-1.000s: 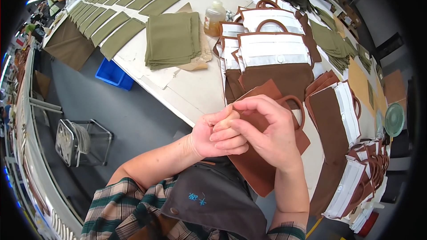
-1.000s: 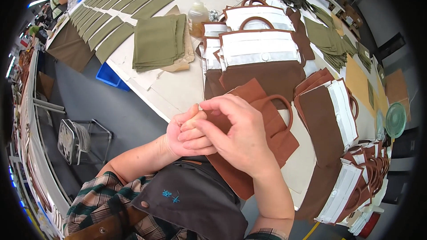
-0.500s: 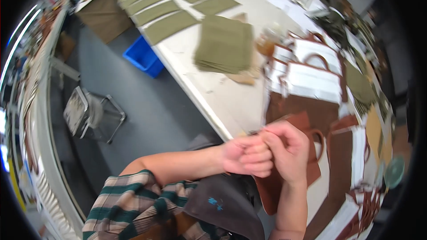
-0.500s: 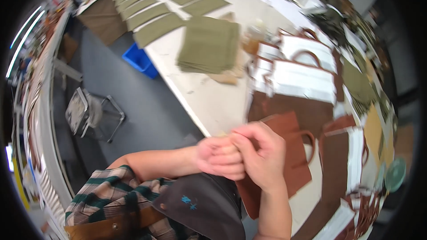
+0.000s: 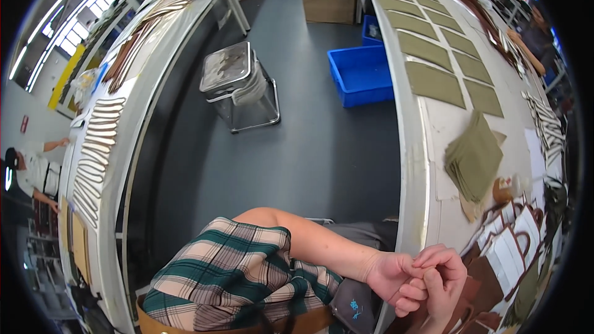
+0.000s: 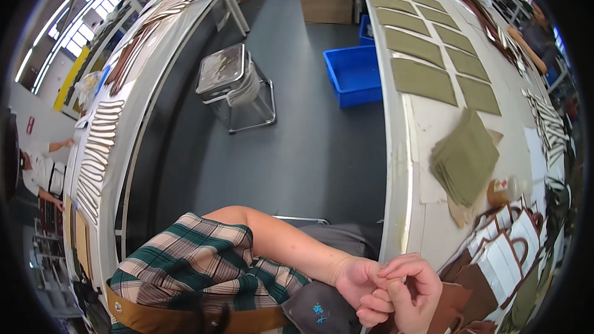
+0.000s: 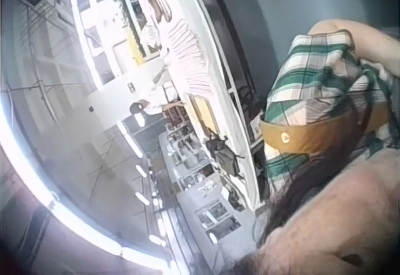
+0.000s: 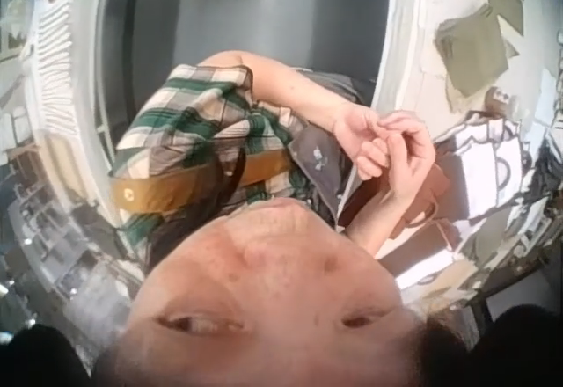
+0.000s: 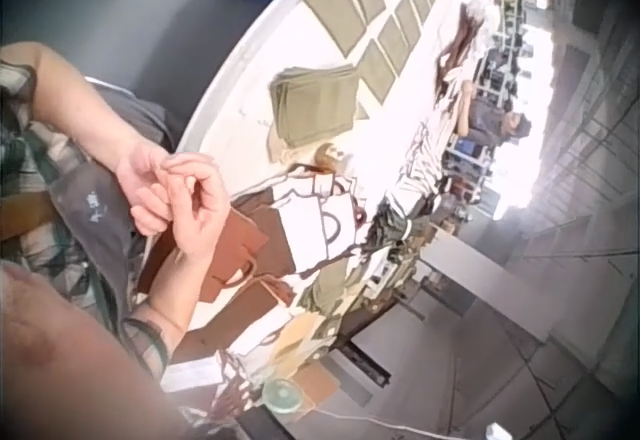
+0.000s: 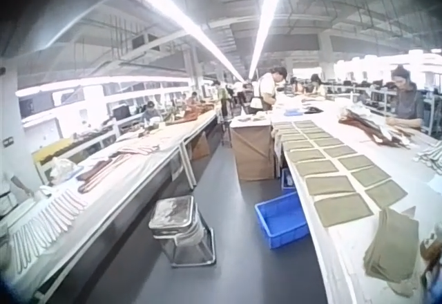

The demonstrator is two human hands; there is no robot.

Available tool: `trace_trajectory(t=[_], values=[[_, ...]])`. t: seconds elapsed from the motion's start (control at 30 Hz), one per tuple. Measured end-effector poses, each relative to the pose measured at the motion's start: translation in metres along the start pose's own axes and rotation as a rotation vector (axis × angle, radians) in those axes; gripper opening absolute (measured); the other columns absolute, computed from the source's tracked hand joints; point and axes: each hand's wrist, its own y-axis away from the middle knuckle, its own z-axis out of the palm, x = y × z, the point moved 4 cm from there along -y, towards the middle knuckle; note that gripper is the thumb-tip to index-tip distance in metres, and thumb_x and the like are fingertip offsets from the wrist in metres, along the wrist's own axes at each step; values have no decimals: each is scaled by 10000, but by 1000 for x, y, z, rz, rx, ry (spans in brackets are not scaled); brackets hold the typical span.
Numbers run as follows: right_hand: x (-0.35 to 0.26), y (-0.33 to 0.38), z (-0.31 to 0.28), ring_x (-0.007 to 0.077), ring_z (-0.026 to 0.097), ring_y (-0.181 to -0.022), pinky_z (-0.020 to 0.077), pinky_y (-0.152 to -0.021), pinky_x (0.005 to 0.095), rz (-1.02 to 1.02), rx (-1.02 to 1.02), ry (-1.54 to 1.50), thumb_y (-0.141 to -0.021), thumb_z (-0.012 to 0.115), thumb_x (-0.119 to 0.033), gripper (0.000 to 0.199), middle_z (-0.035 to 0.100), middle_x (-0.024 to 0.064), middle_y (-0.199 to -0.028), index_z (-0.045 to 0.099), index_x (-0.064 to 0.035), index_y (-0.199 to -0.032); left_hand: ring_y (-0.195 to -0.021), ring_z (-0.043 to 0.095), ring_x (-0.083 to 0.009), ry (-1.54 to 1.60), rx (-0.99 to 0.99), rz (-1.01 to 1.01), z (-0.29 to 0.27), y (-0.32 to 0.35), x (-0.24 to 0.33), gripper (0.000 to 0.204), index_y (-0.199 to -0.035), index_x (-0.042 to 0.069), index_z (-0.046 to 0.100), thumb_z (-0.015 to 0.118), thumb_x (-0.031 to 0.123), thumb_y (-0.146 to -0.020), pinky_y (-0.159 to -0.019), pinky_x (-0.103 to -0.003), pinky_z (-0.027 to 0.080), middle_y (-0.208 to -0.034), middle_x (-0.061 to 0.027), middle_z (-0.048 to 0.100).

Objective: The recorder is folding and assembling small brown bags at an industrial workbench.

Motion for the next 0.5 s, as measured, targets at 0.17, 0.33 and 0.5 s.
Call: trace_trajectory(t=[0.17,0.33,0.5], values=[[-10,-29,31,167,538,-767,438,-730,284,-91,-101,351,-848,650,-115,159,589,98,-770,545,-14,-784,-754,591,-271,12,38,50,-4,12,9,374,-679,150,549,569,436,-921,-766,-427,424,-652,-10,557],[15,-37,41,218,594,-795,477,-771,327,52,-59,164,-872,616,-73,125,623,108,-775,555,-8,-784,-741,633,-315,0,-46,86,6,26,25,490,-632,136,559,477,497,-953,-784,-472,458,-634,-41,592],[23,-31,23,258,632,-868,500,-847,387,29,-12,-64,-938,553,-93,151,666,176,-848,555,28,-849,-833,651,-323,-45,112,50,0,31,27,429,-805,109,610,503,499,-950,-817,-487,476,-832,-85,673]])
